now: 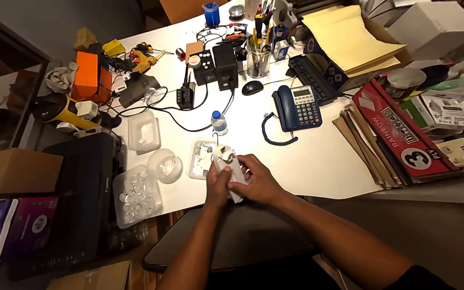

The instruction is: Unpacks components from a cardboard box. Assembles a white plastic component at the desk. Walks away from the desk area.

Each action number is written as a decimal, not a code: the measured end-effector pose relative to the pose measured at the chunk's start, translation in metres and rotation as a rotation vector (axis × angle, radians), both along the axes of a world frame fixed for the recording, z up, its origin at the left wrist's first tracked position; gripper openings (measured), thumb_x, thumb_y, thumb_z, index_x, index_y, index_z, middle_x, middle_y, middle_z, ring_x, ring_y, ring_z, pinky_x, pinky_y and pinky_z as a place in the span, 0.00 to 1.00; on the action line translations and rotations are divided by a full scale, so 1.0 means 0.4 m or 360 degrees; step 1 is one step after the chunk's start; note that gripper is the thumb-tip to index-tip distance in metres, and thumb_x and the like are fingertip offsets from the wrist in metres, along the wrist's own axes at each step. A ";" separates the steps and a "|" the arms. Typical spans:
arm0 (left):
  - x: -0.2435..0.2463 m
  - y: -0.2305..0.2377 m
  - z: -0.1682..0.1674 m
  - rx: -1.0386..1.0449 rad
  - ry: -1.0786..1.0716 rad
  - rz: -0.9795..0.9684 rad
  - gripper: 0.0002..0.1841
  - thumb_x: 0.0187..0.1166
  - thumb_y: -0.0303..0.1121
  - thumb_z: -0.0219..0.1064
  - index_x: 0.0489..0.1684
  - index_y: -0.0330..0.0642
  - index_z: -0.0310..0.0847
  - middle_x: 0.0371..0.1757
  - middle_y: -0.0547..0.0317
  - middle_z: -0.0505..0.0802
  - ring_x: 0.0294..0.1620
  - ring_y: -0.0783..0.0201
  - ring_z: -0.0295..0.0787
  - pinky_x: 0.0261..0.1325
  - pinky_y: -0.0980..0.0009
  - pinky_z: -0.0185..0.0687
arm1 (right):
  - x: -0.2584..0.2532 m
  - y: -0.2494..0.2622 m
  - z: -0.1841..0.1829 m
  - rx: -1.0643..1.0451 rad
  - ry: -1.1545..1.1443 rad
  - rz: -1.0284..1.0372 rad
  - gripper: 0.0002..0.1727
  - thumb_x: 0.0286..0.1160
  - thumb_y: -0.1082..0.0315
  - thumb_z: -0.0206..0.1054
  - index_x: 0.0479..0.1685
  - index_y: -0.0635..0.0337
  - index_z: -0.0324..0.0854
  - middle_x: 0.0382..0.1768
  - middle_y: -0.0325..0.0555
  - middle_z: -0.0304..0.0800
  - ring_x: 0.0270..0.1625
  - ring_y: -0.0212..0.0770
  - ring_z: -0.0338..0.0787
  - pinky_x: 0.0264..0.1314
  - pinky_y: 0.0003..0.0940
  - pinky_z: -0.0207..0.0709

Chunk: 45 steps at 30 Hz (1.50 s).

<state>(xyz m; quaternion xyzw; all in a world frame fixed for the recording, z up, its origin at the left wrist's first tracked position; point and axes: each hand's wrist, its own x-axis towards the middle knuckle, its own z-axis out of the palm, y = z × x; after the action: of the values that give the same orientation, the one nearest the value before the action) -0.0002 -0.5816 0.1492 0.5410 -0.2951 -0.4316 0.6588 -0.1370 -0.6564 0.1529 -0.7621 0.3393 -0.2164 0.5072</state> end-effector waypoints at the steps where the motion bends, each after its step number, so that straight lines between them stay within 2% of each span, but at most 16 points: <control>1: 0.003 -0.003 -0.003 0.0019 0.0068 0.0028 0.24 0.83 0.28 0.49 0.76 0.25 0.61 0.54 0.48 0.90 0.52 0.64 0.92 0.60 0.65 0.90 | -0.001 -0.002 0.003 0.0022 0.0015 0.0017 0.41 0.63 0.44 0.78 0.75 0.60 0.78 0.58 0.47 0.83 0.47 0.30 0.83 0.48 0.23 0.79; 4: 0.001 -0.015 -0.004 0.0108 0.0174 0.0099 0.21 0.87 0.30 0.46 0.74 0.28 0.65 0.52 0.47 0.91 0.50 0.63 0.93 0.57 0.64 0.91 | -0.007 -0.010 0.013 0.0061 0.0072 -0.0029 0.40 0.69 0.45 0.74 0.79 0.60 0.75 0.58 0.46 0.85 0.50 0.32 0.84 0.51 0.24 0.79; 7: -0.002 -0.020 0.001 0.0184 0.0078 0.0156 0.20 0.90 0.32 0.45 0.73 0.27 0.67 0.51 0.47 0.92 0.49 0.63 0.93 0.56 0.66 0.91 | -0.011 -0.019 0.012 0.0059 -0.0011 -0.0128 0.39 0.75 0.44 0.70 0.80 0.61 0.74 0.56 0.45 0.86 0.50 0.32 0.83 0.50 0.25 0.78; 9: -0.002 -0.006 0.006 0.0234 -0.0137 0.0159 0.22 0.89 0.32 0.48 0.75 0.26 0.66 0.55 0.47 0.91 0.51 0.67 0.92 0.58 0.69 0.90 | 0.000 -0.017 0.003 0.0083 -0.0123 -0.0202 0.36 0.78 0.47 0.68 0.78 0.62 0.75 0.57 0.48 0.86 0.51 0.35 0.85 0.51 0.28 0.81; 11: -0.011 0.005 0.020 0.0302 -0.0495 0.0088 0.25 0.85 0.33 0.52 0.76 0.22 0.66 0.57 0.44 0.89 0.53 0.70 0.89 0.61 0.71 0.86 | 0.009 -0.019 0.003 0.0129 -0.0260 -0.0290 0.32 0.80 0.52 0.68 0.76 0.67 0.76 0.57 0.56 0.88 0.51 0.42 0.90 0.54 0.36 0.85; 13: -0.042 -0.001 0.019 0.0281 -0.0834 -0.0080 0.27 0.82 0.35 0.55 0.74 0.20 0.68 0.58 0.39 0.89 0.55 0.68 0.88 0.64 0.68 0.84 | -0.016 -0.033 0.022 0.0241 -0.0318 -0.0368 0.29 0.82 0.55 0.67 0.72 0.70 0.78 0.57 0.60 0.88 0.54 0.47 0.90 0.60 0.42 0.85; 15: -0.053 0.000 0.011 0.0249 -0.0987 -0.0207 0.27 0.83 0.36 0.55 0.73 0.19 0.69 0.60 0.35 0.88 0.60 0.62 0.88 0.69 0.62 0.82 | -0.027 -0.046 0.032 0.0334 -0.0324 -0.0341 0.25 0.83 0.55 0.66 0.64 0.70 0.83 0.57 0.60 0.88 0.58 0.48 0.88 0.66 0.45 0.81; 17: -0.035 0.019 0.009 0.0322 -0.1040 -0.0198 0.27 0.82 0.37 0.56 0.73 0.21 0.70 0.56 0.37 0.90 0.56 0.60 0.90 0.66 0.59 0.84 | -0.007 -0.044 0.025 0.0409 -0.0319 -0.0264 0.23 0.82 0.54 0.66 0.58 0.67 0.85 0.52 0.56 0.88 0.53 0.45 0.88 0.62 0.44 0.81; 24: -0.037 0.021 0.001 0.0392 -0.1062 -0.0273 0.24 0.85 0.35 0.59 0.69 0.21 0.72 0.49 0.37 0.91 0.50 0.55 0.92 0.61 0.52 0.85 | -0.018 -0.067 0.021 0.0694 -0.0230 -0.0144 0.27 0.79 0.49 0.70 0.58 0.67 0.80 0.41 0.52 0.87 0.39 0.40 0.86 0.46 0.41 0.81; 27: -0.043 0.028 -0.010 0.0370 -0.1023 -0.0308 0.24 0.84 0.31 0.59 0.72 0.19 0.67 0.55 0.32 0.89 0.56 0.54 0.89 0.66 0.55 0.82 | -0.019 -0.066 0.017 0.0752 -0.0215 -0.0148 0.27 0.77 0.50 0.72 0.58 0.67 0.79 0.39 0.51 0.85 0.36 0.39 0.84 0.43 0.39 0.80; 30: -0.039 0.015 -0.020 0.0262 -0.0897 -0.0356 0.25 0.83 0.29 0.59 0.75 0.20 0.63 0.60 0.36 0.87 0.58 0.62 0.89 0.67 0.65 0.83 | -0.019 -0.071 0.018 0.0787 -0.0223 -0.0197 0.26 0.76 0.53 0.74 0.58 0.68 0.78 0.40 0.51 0.86 0.36 0.39 0.85 0.42 0.38 0.82; 34: -0.020 0.019 -0.018 0.0232 -0.0801 -0.0490 0.27 0.85 0.32 0.59 0.78 0.22 0.65 0.66 0.39 0.87 0.65 0.63 0.87 0.72 0.65 0.81 | -0.021 -0.066 0.048 0.0843 -0.0083 -0.0243 0.22 0.80 0.55 0.70 0.52 0.70 0.79 0.36 0.50 0.86 0.32 0.37 0.84 0.37 0.36 0.81; 36: -0.007 0.026 -0.021 0.0236 -0.0699 -0.0550 0.26 0.86 0.33 0.58 0.77 0.23 0.65 0.64 0.42 0.88 0.62 0.67 0.88 0.70 0.68 0.83 | -0.016 -0.066 0.054 0.0951 -0.0006 -0.0225 0.22 0.82 0.53 0.68 0.52 0.67 0.79 0.37 0.47 0.87 0.31 0.34 0.83 0.35 0.32 0.80; 39: -0.006 0.020 -0.034 0.0228 -0.0492 -0.0552 0.24 0.85 0.34 0.58 0.73 0.25 0.68 0.53 0.48 0.92 0.51 0.65 0.93 0.59 0.66 0.90 | -0.009 -0.073 0.031 0.0997 -0.0025 -0.0265 0.22 0.81 0.51 0.70 0.46 0.65 0.79 0.31 0.46 0.86 0.24 0.34 0.83 0.29 0.29 0.79; 42: -0.009 0.024 -0.035 0.0219 -0.0379 -0.0564 0.21 0.85 0.32 0.55 0.71 0.27 0.68 0.50 0.49 0.93 0.47 0.62 0.94 0.56 0.64 0.92 | -0.011 -0.070 0.027 0.1030 -0.0088 -0.0330 0.19 0.83 0.53 0.68 0.41 0.64 0.78 0.24 0.46 0.85 0.19 0.34 0.82 0.24 0.27 0.79; 45: -0.011 0.023 -0.032 0.0226 -0.0404 -0.0553 0.19 0.85 0.31 0.56 0.69 0.27 0.69 0.48 0.50 0.93 0.46 0.64 0.94 0.54 0.66 0.92 | -0.017 -0.066 0.031 0.1004 -0.0119 -0.0310 0.20 0.79 0.53 0.73 0.39 0.64 0.78 0.22 0.45 0.83 0.18 0.33 0.81 0.24 0.26 0.79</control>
<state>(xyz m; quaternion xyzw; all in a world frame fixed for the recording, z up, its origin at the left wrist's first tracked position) -0.0045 -0.5725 0.1363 0.5770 -0.4331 -0.4867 0.4925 -0.1437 -0.6829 0.1653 -0.5230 0.4420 -0.1762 0.7072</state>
